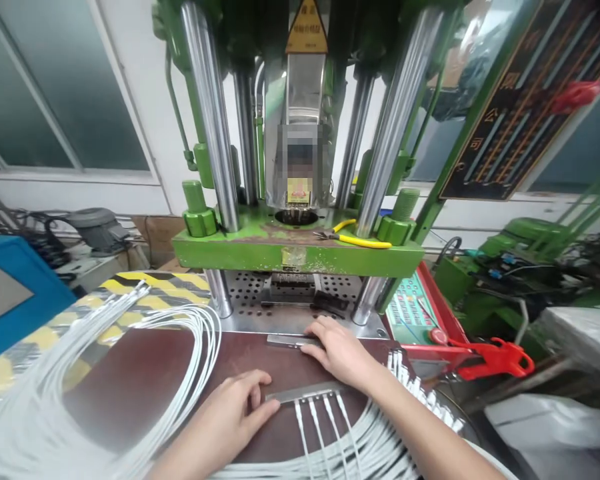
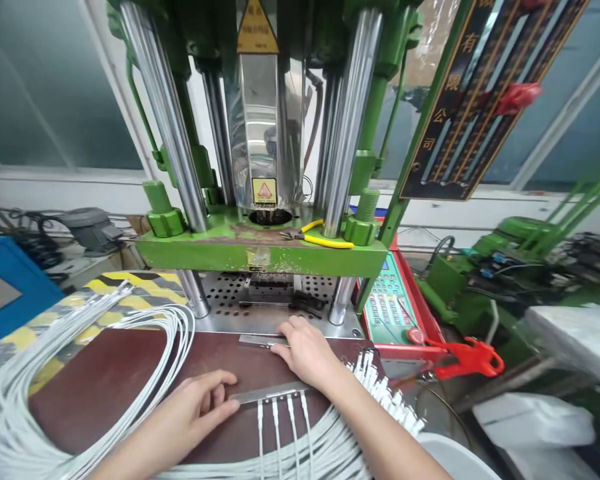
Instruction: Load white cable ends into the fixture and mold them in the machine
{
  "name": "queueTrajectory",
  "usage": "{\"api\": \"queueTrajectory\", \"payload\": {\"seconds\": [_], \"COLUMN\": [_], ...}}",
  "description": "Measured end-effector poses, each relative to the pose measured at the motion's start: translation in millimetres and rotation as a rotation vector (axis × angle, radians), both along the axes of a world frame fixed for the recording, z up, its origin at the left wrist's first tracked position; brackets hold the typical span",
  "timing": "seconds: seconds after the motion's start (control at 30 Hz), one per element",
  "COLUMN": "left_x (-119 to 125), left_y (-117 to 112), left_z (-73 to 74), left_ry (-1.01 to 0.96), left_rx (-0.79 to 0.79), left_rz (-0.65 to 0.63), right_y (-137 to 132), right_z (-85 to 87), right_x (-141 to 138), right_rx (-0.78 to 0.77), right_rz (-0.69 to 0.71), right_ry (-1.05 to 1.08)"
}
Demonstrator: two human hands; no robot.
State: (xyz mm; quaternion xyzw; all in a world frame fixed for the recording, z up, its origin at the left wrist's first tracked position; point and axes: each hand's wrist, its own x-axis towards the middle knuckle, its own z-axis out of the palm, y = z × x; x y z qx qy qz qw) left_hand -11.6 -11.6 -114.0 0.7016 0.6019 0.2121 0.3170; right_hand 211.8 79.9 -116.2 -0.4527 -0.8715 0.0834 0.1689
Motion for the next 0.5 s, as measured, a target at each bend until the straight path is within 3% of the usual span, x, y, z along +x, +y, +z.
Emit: {"api": "queueTrajectory", "payload": {"seconds": [0.13,0.23,0.4,0.5], "left_x": [5.1,6.0,4.8,0.2], "left_y": [-4.0,-5.0,-2.0,11.8], "left_z": [-6.5,-10.4,-13.8,-7.8], "left_ry": [0.08,0.134,0.054,-0.144], "left_rx": [-0.004,0.036,0.049,-0.033], "left_rz": [-0.055,-0.069,-0.088,-0.029], "right_y": [-16.7,-31.8,-45.6,-36.8], "right_z": [22.8,25.3,11.5,13.7], "right_x": [31.8,55.7,70.5,68.5], "right_rx": [-0.215,-0.396,-0.346,-0.326], "right_rz": [0.053,0.084,0.029,0.046], "right_ry": [0.11,0.096,0.074,0.083]}}
